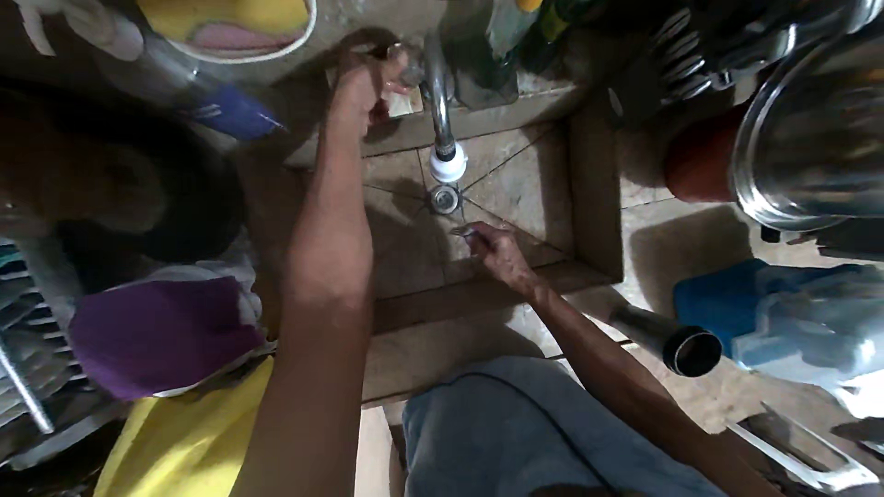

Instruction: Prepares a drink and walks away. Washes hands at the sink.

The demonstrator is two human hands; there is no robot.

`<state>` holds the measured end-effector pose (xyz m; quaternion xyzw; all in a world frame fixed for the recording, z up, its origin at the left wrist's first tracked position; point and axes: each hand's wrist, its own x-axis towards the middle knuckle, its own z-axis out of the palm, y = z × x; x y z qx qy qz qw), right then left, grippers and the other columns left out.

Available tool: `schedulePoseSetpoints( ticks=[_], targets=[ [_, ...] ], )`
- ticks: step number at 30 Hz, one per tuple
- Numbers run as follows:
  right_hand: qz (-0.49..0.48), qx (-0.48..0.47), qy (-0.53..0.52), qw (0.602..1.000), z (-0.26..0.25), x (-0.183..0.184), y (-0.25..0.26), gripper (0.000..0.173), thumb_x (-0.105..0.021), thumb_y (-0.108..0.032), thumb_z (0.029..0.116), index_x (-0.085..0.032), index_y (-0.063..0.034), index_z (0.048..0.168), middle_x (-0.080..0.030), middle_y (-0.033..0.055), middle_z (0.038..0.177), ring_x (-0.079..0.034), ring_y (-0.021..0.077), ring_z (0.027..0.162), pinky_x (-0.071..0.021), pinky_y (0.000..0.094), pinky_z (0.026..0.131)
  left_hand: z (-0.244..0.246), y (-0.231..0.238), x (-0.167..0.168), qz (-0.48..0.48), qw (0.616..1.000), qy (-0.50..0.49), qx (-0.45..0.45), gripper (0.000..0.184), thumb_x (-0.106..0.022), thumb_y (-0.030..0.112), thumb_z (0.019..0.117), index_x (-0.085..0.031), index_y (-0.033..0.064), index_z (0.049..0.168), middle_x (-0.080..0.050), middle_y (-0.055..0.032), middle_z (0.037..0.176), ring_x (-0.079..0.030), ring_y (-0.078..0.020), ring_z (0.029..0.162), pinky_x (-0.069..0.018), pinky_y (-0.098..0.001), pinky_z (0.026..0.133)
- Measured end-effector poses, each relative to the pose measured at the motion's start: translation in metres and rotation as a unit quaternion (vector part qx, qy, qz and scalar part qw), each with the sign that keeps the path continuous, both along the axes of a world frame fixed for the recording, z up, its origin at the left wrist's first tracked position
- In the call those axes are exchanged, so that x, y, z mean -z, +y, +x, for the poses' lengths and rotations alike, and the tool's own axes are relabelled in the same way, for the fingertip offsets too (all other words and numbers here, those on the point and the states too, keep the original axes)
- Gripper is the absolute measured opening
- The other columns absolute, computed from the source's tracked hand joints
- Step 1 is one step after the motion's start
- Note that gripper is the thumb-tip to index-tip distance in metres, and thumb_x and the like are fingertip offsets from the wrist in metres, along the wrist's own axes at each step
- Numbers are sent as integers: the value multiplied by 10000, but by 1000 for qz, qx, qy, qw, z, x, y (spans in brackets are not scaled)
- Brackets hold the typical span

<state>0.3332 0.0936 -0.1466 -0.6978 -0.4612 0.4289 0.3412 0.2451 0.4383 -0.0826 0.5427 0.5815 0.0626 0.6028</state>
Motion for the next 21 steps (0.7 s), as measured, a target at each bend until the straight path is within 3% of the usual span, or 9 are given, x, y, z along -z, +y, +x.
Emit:
schedulePoseSetpoints(
  ticks=[2, 5, 7, 9, 10, 12, 15, 18, 21],
  targets=[
    [55, -38, -51, 996, -8, -38, -2, 277, -606, -129, 1028, -639, -89, 1301, -712, 105, 967, -684, 197, 750, -606, 412, 701, -1, -6, 10, 50, 999, 14, 9, 450, -630, 487, 994, -638, 151, 1294, -725, 5, 1070, -617, -73, 742, -517, -271, 651],
    [194, -72, -112, 972, -23, -111, 7, 225, -625, -87, 992, -709, -40, 1195, -743, 76, 1048, -720, 153, 888, -623, 362, 815, -24, -23, 31, 142, 990, -21, 9, 450, -622, 403, 1007, -617, 143, 1375, -662, -81, 1311, -672, -201, 1126, -581, -448, 930],
    [309, -62, -152, 937, -27, -154, 8, 197, -629, -96, 964, -743, -33, 1112, -751, 81, 1022, -722, 168, 910, -618, 354, 809, -49, -64, 40, 180, 982, -64, -4, 449, -571, 393, 1045, -579, 140, 1416, -655, -108, 1313, -708, -193, 1045, -627, -413, 845],
    [360, -39, -171, 916, -31, -164, 11, 218, -619, -94, 952, -745, -26, 1116, -723, 87, 918, -694, 187, 805, -604, 369, 714, -95, -126, 41, 156, 984, -80, -22, 497, -568, 435, 1044, -538, 181, 1470, -647, -68, 1356, -696, -158, 1050, -603, -387, 878],
    [320, -29, -191, 928, -29, -150, 9, 232, -621, -108, 959, -750, -36, 1138, -726, 96, 906, -696, 205, 784, -603, 392, 697, -122, -159, 45, 134, 986, -93, -24, 488, -547, 408, 1057, -500, 186, 1488, -630, -48, 1366, -674, -143, 1073, -584, -382, 906],
    [58, -18, -199, 978, -25, -100, -4, 212, -647, -184, 986, -742, -113, 1161, -745, 129, 967, -723, 295, 867, -597, 517, 750, -163, -210, 64, 125, 985, -80, -92, 397, -561, 308, 1063, -575, 70, 1380, -690, -76, 1178, -696, -118, 891, -606, -326, 761],
    [-231, -36, -129, 964, -20, -62, -8, 245, -635, -246, 990, -705, -103, 1175, -714, 180, 1111, -685, 387, 1041, -543, 643, 830, -200, -253, 70, 124, 983, -73, -109, 361, -556, 167, 1063, -560, -92, 1314, -689, -155, 1114, -705, -126, 806, -617, -305, 691],
    [-145, -47, -80, 985, -40, -85, -12, 255, -624, -232, 1015, -709, -84, 1204, -727, 157, 1098, -696, 333, 1034, -558, 583, 880, -207, -274, 35, 7, 985, -142, -102, 331, -417, 281, 1113, -578, 29, 1256, -699, -55, 1041, -725, -151, 845, -625, -330, 734],
    [75, -64, 10, 995, -64, -160, 7, 199, -649, -128, 997, -725, -37, 1156, -729, 120, 922, -694, 223, 818, -587, 428, 756, -199, -257, -24, -81, 890, -446, -49, 551, -333, 598, 1055, -674, 170, 1116, -732, -13, 1005, -709, -182, 936, -597, -386, 854]
  ],
)
